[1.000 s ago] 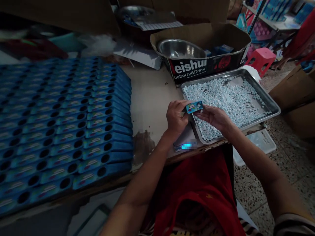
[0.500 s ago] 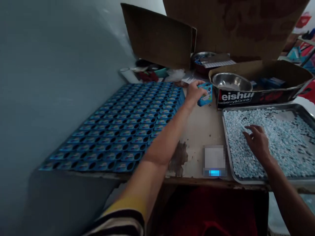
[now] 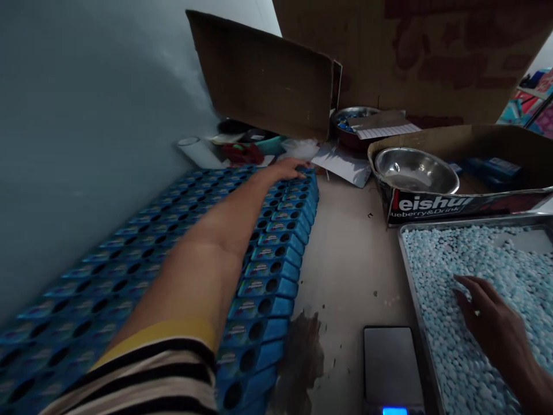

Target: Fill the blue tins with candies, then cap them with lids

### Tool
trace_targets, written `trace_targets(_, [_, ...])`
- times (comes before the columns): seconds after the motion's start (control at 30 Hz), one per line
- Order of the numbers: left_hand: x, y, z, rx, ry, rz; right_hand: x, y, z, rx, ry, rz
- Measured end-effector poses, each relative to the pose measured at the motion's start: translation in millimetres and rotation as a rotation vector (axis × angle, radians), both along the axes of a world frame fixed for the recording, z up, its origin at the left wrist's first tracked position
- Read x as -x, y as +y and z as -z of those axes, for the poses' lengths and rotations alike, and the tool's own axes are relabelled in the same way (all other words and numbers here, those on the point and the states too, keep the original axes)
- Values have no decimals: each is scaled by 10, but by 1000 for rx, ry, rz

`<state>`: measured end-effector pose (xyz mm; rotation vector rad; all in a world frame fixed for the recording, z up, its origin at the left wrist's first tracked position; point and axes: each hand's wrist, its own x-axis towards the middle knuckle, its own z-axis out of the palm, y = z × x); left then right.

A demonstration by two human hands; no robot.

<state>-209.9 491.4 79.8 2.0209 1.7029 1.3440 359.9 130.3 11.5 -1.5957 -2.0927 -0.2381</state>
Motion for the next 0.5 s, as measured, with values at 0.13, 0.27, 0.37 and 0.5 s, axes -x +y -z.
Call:
trace_targets(0.13, [47,-84,-79,294,22,79,6,-5,-57,-39,72,31])
trace_targets(0.27, [-2,-207,-539,265,-27,-88,-35,66,-60,-103,103,58])
trace_targets(0.37, [-192,-328,-983,113,-74,-230,-43,142,-3,-144,145,74])
trace_targets(0.5, [-1017,-429,-1346,-138,-78,-125,18,165,24,-159,211,48])
